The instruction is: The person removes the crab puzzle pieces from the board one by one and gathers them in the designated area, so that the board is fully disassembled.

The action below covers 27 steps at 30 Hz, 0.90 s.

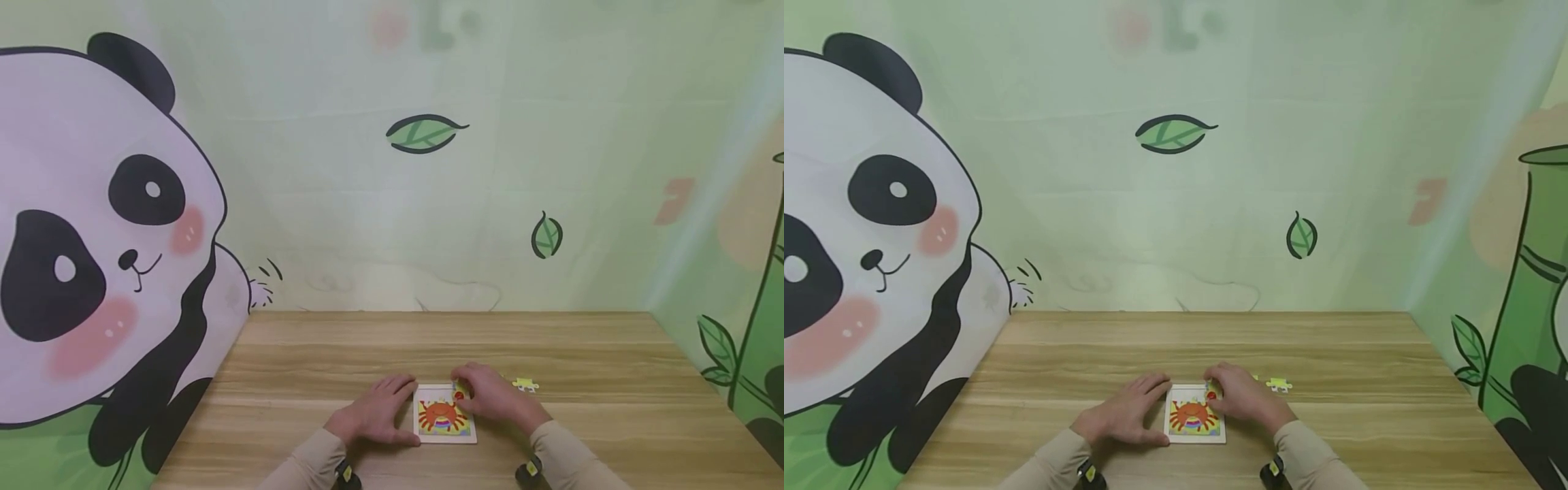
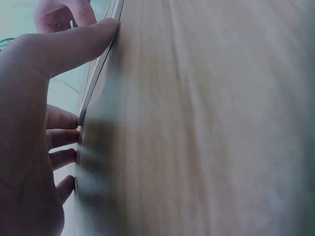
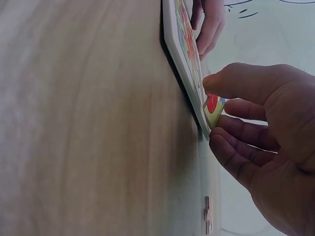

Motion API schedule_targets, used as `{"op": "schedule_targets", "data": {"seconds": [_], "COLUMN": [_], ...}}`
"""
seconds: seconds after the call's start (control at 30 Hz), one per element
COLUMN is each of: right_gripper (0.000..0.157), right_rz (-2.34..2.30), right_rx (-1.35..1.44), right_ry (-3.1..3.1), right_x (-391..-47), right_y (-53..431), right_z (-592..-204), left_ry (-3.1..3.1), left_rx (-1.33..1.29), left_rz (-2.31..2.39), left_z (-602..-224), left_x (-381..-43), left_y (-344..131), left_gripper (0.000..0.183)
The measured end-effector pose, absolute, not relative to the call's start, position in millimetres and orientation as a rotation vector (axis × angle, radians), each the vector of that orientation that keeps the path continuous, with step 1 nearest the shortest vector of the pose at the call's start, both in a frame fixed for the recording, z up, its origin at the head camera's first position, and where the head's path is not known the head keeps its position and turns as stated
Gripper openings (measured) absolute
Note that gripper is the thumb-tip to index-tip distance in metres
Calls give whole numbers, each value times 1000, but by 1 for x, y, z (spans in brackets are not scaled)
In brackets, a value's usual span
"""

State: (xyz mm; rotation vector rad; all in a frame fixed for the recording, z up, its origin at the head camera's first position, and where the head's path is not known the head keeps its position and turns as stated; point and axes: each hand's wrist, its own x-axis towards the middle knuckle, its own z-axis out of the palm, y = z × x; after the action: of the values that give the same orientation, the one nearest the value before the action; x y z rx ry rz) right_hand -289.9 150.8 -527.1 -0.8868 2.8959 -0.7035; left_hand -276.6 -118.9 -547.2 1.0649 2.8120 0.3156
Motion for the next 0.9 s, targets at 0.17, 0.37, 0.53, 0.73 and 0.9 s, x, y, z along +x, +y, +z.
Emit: {"op": "schedule_targets", "data": {"seconds": [0.17, 0.37, 0.53, 0.73, 0.9], "right_gripper": [35, 36, 37, 36, 37], "right_rz": [-702, -721, -697, -692, -697], "right_rx": [-893, -870, -864, -860, -849], "right_ry": [2912, 2911, 2928, 2937, 2936], "right_x": [-291, -293, -293, -292, -289], "right_y": [152, 154, 155, 156, 158], "right_z": [-528, -526, -523, -518, -513], "left_ry": [2808, 2823, 2829, 2841, 2842], "left_rx": [1076, 1093, 1105, 1105, 1096], "left_rz": [321, 311, 311, 292, 279], "left_z": [-548, -545, -544, -546, -548], "left_x": [-278, -277, -277, -277, -276], "left_y": [-119, -119, -118, -119, -118], "left_gripper": [104, 103, 102, 103, 103]}}
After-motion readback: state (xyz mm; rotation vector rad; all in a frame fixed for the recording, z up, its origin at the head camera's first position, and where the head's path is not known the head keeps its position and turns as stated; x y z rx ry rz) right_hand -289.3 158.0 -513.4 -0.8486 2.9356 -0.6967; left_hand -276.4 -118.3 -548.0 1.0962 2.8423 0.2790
